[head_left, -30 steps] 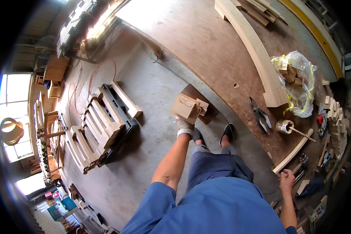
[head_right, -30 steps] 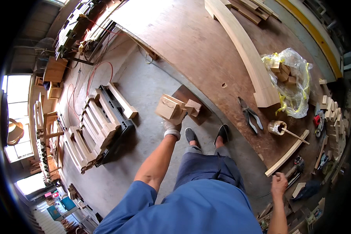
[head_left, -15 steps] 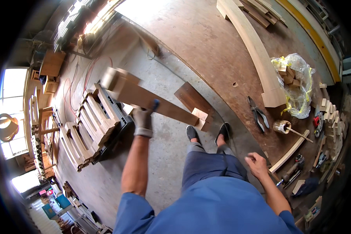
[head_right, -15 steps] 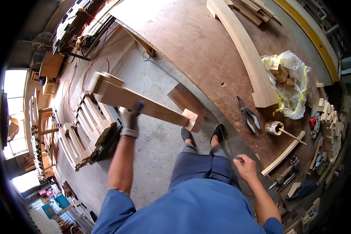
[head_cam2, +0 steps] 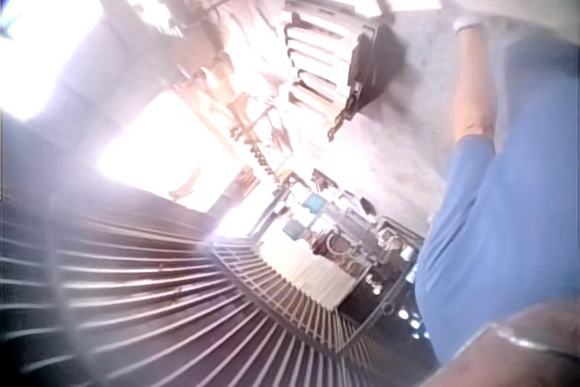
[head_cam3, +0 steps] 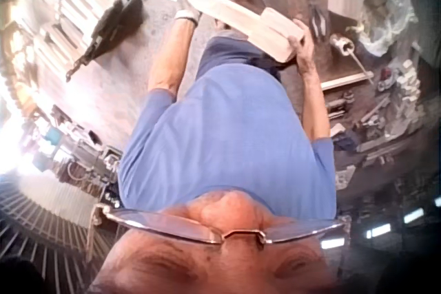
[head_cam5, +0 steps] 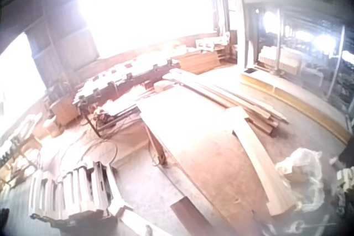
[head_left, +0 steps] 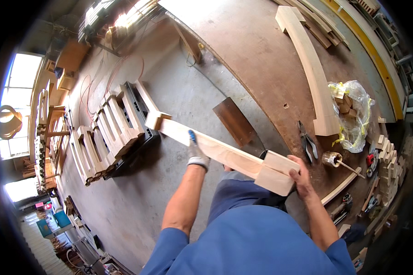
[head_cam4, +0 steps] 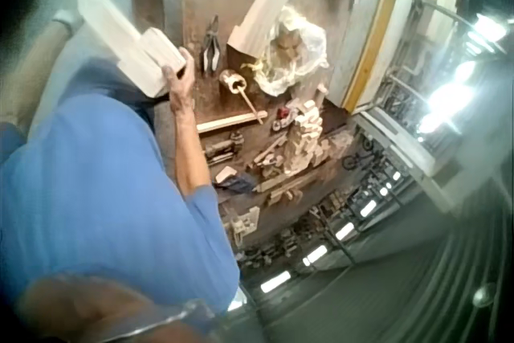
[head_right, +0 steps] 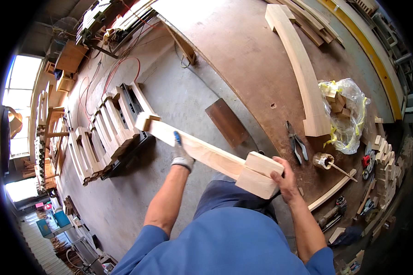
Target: The person applies glue to small wooden blocks, joins them with a nail gun, and repeats the process to assemble multiple small wooden units on a workbench.
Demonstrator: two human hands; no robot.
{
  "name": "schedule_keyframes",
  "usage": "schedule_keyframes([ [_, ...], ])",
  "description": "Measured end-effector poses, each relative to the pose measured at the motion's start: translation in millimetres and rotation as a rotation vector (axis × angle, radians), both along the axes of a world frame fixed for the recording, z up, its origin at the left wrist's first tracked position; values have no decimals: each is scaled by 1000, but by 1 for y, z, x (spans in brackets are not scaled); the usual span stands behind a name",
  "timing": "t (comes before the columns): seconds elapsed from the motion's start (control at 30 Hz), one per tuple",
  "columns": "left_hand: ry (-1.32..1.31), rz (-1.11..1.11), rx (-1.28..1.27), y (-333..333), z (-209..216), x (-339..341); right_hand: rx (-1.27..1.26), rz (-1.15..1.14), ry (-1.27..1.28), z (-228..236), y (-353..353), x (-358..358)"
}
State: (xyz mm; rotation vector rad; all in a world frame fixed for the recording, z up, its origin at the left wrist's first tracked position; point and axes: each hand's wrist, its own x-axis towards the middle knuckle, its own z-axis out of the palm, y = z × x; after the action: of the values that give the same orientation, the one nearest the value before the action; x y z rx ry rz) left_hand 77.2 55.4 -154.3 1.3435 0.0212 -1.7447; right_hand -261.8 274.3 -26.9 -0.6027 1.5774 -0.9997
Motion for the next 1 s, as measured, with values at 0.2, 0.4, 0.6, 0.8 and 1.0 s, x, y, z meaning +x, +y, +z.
schedule_keyframes([
  [0.2,293,-64,144,42,-48,-80,0,-116,112,106,-31,-3],
  [0.4,426,-111,271,60,-18,-159,-295,207,905,137,-85,52],
  [0.6,603,-228,-30,59,-7,-145,-425,328,1082,88,-146,70],
  [0.8,272,-448,82,33,34,-104,-305,381,1143,46,-194,80],
  [1.0,173,-411,-86,-2,46,-82,-196,402,1160,43,-237,110],
])
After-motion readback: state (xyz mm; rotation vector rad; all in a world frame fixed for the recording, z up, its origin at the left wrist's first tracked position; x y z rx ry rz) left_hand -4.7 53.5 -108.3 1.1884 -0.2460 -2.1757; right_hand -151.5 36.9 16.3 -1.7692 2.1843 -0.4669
